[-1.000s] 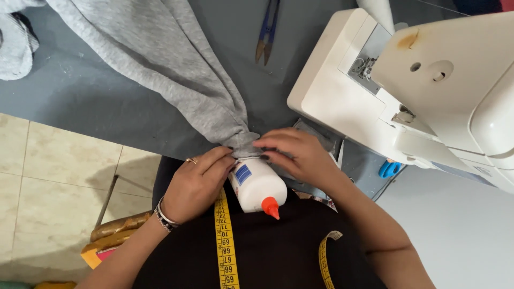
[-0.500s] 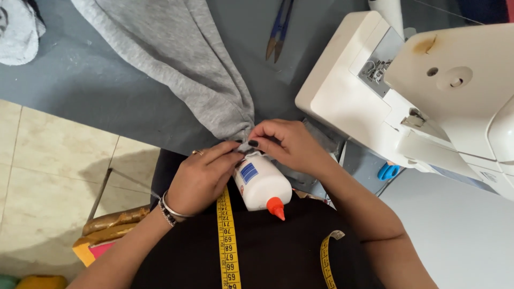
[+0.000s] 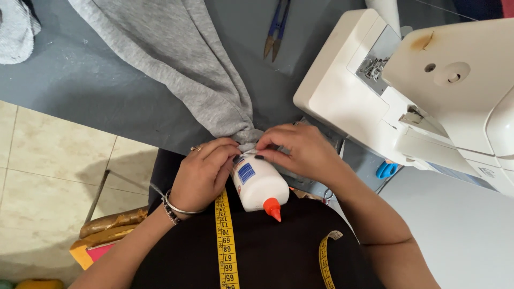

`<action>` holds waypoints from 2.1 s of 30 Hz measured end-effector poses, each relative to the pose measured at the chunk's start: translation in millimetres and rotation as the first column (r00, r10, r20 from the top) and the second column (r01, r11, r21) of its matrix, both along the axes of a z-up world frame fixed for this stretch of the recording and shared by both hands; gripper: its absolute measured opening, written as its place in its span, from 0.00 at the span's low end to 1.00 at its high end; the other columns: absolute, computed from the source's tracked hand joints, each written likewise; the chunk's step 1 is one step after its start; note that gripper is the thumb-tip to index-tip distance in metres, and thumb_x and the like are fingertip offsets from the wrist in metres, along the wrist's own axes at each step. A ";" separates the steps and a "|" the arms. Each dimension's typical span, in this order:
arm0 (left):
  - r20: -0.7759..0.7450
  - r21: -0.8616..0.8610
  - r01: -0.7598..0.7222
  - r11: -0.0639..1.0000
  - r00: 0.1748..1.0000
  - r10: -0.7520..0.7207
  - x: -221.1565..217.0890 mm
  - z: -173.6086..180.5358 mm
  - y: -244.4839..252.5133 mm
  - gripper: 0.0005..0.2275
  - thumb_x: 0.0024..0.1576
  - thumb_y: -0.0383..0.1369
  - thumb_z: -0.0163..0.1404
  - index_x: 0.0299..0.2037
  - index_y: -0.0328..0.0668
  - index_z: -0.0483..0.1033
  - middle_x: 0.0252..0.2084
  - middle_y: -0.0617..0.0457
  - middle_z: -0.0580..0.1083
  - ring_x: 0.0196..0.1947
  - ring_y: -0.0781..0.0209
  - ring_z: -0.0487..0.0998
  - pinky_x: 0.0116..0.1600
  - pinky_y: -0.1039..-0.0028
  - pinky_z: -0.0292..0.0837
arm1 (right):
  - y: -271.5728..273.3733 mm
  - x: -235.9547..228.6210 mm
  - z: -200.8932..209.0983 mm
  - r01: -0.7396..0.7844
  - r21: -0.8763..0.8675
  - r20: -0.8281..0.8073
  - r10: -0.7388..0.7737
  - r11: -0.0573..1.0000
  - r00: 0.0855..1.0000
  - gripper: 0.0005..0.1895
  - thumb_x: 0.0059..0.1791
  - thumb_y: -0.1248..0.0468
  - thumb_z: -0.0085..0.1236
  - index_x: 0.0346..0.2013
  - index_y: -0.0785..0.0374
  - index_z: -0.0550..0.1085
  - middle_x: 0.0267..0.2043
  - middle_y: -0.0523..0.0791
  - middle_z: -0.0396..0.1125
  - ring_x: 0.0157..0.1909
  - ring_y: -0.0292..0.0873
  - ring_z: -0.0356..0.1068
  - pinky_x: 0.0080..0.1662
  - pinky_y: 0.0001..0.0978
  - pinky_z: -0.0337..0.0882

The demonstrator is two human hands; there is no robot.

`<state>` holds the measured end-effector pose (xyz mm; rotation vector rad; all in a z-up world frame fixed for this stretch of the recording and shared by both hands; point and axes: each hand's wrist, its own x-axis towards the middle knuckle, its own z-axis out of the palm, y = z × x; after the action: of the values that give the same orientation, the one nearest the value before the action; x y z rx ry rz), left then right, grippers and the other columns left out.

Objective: Applying glue to a grey sweatshirt and pressing the glued area onto small decorative beads to decorate the garment.

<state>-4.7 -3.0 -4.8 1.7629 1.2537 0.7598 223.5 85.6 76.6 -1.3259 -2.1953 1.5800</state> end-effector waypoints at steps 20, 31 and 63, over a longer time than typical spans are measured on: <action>0.008 0.102 0.059 0.993 0.998 -0.060 -4.6 0.2 -2.9 0.07 0.60 0.28 0.55 0.46 0.40 0.80 0.46 0.48 0.79 0.47 0.47 0.82 0.50 0.63 0.77 | -20.8 22.6 -13.3 -0.067 0.227 -0.030 0.076 0.972 0.997 0.03 0.53 0.63 0.56 0.39 0.58 0.76 0.43 0.45 0.74 0.45 0.54 0.76 0.47 0.46 0.74; 0.001 -0.058 0.054 0.997 0.999 -0.054 -8.9 12.0 0.2 0.11 0.55 0.25 0.58 0.47 0.45 0.83 0.45 0.51 0.80 0.47 0.51 0.83 0.51 0.66 0.79 | -58.4 40.0 -22.7 0.319 -0.135 -0.064 -0.330 0.938 0.942 0.07 0.49 0.63 0.64 0.40 0.58 0.79 0.41 0.44 0.76 0.44 0.48 0.77 0.46 0.38 0.74; -0.101 -0.428 0.482 0.765 0.815 -0.570 -3.3 56.9 54.7 0.34 0.54 0.27 0.55 0.73 0.42 0.56 0.72 0.37 0.59 0.72 0.42 0.62 0.67 0.59 0.69 | -76.2 52.0 -39.0 0.459 -0.270 -0.197 -0.515 0.846 0.834 0.17 0.48 0.62 0.52 0.52 0.54 0.76 0.49 0.41 0.75 0.47 0.39 0.76 0.51 0.32 0.73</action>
<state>-8.0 51.7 52.1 1.7698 0.8825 -0.0269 275.5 9.5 37.6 -1.4796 -1.4073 1.6838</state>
